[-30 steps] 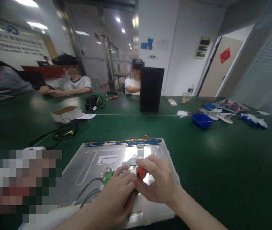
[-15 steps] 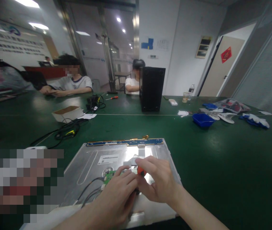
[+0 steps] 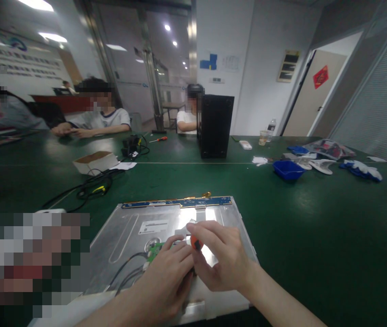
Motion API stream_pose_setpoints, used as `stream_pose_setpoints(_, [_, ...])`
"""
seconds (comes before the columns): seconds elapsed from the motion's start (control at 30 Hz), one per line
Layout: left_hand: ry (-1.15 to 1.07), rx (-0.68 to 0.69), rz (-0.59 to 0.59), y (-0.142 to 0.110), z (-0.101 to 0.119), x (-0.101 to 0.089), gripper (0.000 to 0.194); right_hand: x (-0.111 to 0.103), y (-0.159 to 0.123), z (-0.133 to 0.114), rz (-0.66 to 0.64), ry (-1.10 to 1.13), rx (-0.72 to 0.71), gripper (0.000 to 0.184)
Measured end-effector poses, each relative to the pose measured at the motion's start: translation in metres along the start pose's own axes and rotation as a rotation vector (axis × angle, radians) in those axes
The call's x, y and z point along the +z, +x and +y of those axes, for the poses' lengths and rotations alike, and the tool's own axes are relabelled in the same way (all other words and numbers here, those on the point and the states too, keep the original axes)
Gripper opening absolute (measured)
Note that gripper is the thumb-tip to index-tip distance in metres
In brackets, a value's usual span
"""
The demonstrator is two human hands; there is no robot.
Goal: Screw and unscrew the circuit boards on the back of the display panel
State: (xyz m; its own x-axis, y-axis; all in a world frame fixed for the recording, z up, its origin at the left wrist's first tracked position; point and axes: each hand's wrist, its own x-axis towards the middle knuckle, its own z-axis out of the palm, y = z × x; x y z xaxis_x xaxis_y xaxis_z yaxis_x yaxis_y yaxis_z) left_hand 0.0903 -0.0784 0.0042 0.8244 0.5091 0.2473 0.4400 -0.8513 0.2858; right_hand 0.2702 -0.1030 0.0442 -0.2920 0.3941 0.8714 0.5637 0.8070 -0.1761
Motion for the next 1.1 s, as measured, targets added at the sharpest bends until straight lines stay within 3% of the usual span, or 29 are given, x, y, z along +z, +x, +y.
stream_pose_setpoints(0.43, [-0.056, 0.002, 0.054, -0.0016, 0.0005, 0.0018, 0.022, 0.0029, 0.0028, 0.0012, 0.042, -0.030, -0.025, 0.033])
stream_pose_setpoints(1.1, [0.001, -0.009, -0.010, -0.0006, 0.0005, 0.0001, 0.016, -0.0016, -0.0018, 0.0003, -0.022, 0.028, 0.038, 0.043])
